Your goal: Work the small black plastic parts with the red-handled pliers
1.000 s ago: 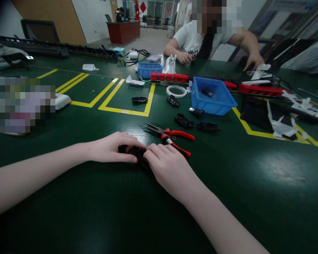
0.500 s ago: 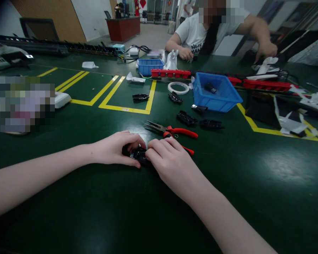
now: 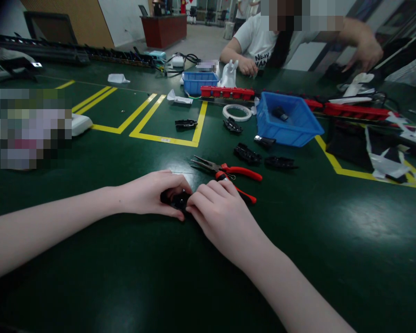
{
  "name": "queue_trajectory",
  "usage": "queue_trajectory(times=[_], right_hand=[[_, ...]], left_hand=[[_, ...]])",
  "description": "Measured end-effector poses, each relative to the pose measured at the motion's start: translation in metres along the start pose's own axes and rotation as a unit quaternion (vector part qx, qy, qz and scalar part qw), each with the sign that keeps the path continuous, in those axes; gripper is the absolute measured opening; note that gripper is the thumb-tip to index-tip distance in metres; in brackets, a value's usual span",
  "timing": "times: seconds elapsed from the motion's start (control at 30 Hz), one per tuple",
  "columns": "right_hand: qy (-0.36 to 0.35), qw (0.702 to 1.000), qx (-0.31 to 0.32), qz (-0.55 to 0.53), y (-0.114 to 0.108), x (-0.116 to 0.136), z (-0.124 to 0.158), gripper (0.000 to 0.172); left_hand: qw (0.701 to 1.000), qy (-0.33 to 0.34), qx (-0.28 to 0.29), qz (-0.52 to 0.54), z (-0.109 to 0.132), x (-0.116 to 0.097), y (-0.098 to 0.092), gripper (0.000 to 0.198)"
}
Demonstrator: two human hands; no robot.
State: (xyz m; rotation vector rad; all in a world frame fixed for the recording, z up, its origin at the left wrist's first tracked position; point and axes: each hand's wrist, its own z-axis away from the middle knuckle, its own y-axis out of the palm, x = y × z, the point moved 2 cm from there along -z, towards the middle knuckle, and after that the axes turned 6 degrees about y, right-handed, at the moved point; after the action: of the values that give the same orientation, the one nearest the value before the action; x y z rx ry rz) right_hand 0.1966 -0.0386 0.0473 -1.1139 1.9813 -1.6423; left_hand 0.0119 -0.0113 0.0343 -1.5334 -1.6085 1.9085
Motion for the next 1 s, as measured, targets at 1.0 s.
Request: queue_trajectory(times=[1.0], right_hand=[[0.023, 1.000, 0.000, -0.021, 0.0045, 0.0046, -0.0042, 0.021]], left_hand=[[0.999, 0.001, -0.005, 0.036, 0.0006, 0.0065, 0.0029, 0.042]])
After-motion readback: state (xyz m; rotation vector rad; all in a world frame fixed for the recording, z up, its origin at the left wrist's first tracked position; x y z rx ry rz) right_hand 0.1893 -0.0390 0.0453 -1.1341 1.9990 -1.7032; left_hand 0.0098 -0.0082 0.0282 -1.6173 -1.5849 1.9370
